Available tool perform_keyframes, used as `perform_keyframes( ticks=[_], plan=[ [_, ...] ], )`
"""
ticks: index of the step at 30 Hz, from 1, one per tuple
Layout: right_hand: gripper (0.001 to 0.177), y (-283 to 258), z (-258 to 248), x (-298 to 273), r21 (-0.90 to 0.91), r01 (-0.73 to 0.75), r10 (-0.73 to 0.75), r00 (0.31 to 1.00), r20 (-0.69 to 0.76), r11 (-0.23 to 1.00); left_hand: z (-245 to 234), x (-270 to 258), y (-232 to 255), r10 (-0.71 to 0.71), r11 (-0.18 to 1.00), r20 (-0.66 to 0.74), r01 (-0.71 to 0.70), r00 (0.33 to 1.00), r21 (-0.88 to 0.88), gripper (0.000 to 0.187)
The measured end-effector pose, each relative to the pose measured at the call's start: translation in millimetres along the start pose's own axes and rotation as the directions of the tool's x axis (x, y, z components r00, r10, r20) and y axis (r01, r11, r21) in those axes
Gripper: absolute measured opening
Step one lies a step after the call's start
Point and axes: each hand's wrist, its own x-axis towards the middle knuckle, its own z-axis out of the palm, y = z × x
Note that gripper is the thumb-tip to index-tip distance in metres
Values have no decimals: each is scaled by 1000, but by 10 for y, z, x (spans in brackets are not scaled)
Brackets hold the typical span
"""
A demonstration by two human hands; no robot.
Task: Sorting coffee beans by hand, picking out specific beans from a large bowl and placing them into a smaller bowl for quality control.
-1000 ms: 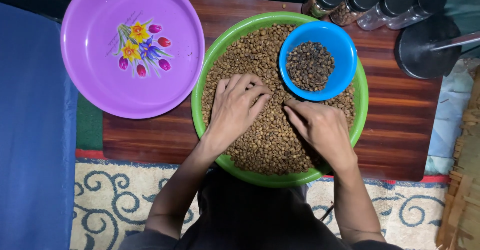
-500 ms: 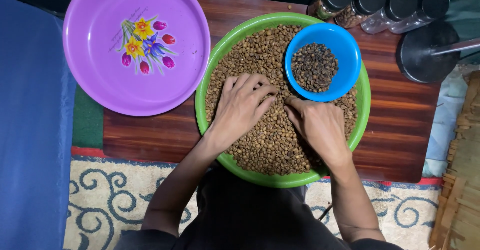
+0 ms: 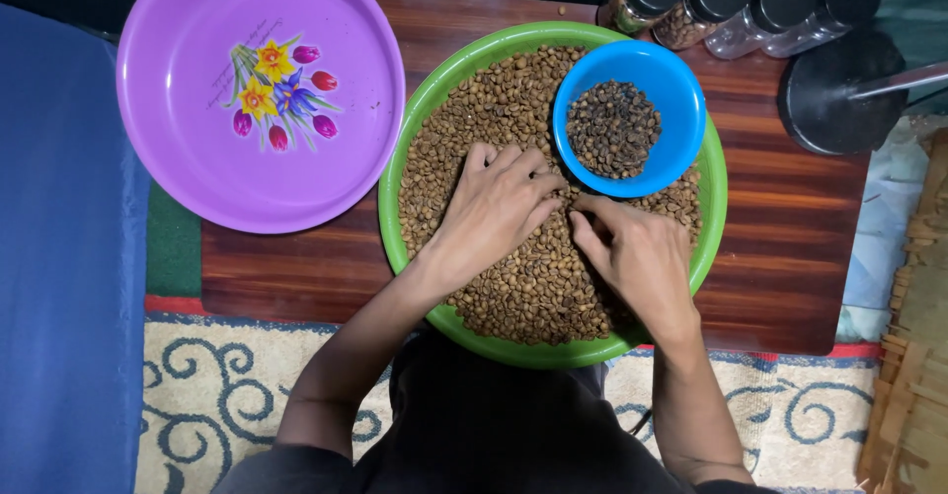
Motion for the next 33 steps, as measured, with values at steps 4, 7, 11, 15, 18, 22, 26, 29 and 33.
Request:
perform_keyframes(
  ticks=[4,7,11,15,18,22,26,29,33],
  plan=[
    [18,135,89,-43,141,38,-20,991,-129,989,1,19,16,-12,999,38,11,999,32,19],
    [13,225,185,-91,216,40,8,975,-220,976,18,31,28,4,1000,37,-5,999,30,20],
    [10,250,210,-124,338,67,43,951,-307,939,42,51,38,18,999,52,-20,998,37,16],
    [9,279,211,-152,460,82,82,942,-326,884,74,73,44,20,998,53,-22,998,55,14],
    [10,323,202,-170,519,70,112,943,-312,852,170,71,16,11,999,37,-13,999,49,15],
    [10,392,263,-204,548,45,147,942,-300,836,268,61,-12,-5,998,13,4,1000,63,16],
    [9,408,263,-215,571,61,132,948,-291,819,315,44,-40,-9,999,-33,11,999,45,20],
    [8,432,289,-236,577,66,133,946,-295,814,268,37,-31,-11,1000,-48,11,999,-11,22],
    [7,321,199,-224,542,117,72,946,-315,832,150,-16,-9,-56,991,-46,50,997,-127,21]
  ],
)
